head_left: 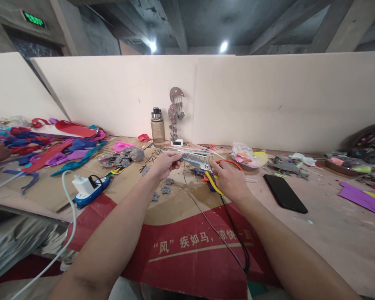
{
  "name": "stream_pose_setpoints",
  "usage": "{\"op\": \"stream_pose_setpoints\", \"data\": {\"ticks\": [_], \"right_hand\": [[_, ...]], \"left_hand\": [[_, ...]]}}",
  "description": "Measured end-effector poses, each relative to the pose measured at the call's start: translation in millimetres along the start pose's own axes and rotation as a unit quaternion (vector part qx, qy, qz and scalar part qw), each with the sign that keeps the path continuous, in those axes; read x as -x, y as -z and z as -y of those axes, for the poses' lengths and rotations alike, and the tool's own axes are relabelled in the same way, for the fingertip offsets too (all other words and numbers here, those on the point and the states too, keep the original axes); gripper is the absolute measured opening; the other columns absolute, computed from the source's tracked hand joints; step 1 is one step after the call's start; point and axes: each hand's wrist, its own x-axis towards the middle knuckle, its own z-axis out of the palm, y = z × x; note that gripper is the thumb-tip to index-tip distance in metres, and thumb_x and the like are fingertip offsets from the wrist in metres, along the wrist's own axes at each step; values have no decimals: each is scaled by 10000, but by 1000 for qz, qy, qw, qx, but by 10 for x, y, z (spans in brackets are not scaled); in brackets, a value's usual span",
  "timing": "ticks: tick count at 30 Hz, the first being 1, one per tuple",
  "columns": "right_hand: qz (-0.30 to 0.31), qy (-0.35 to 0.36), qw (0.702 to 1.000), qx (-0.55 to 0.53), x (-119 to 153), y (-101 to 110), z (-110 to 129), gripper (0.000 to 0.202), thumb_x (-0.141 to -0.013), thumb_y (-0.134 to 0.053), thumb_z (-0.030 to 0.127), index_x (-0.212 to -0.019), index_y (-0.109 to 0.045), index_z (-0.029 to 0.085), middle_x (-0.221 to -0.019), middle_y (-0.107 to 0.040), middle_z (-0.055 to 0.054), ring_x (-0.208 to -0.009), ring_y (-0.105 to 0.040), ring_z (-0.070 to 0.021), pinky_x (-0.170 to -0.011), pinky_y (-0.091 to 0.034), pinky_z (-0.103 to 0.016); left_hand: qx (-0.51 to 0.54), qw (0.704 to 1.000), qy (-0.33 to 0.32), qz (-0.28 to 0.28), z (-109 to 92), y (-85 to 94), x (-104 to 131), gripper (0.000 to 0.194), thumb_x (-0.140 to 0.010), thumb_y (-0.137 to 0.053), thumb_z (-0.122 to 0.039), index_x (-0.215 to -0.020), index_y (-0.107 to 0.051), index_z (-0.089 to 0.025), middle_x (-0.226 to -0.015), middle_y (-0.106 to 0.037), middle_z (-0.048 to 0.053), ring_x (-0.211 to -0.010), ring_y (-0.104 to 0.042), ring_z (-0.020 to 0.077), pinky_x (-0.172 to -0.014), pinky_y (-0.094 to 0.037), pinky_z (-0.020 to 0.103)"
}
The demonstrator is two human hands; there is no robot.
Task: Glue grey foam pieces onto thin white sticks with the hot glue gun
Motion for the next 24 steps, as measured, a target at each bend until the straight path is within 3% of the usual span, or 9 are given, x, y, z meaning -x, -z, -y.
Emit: {"op": "stream_pose_setpoints", "data": {"ticks": [12,24], "right_hand": [[30,18,999,21,-1,39,21,476,-866,-419,179,-1329,-477,272,-1080,-630,-75,-875,-585,-194,-632,-329,-266],[32,27,999,10,9,41,32,461,-861,-422,167,-1309,-488,256,-1066,-644,-86,-869,-605,-198,-593,-319,-279]], "left_hand": [[5,1000,10,18,3,28,-14,148,-772,-685,-193,-684,-636,-84,-548,-495,-2,-445,-415,37,-418,-299,144],[-2,1000,17,18,-37,23,19,178,-758,-709,-191,-651,-618,-83,-539,-485,-4,-454,-411,39,-439,-318,157]]}}
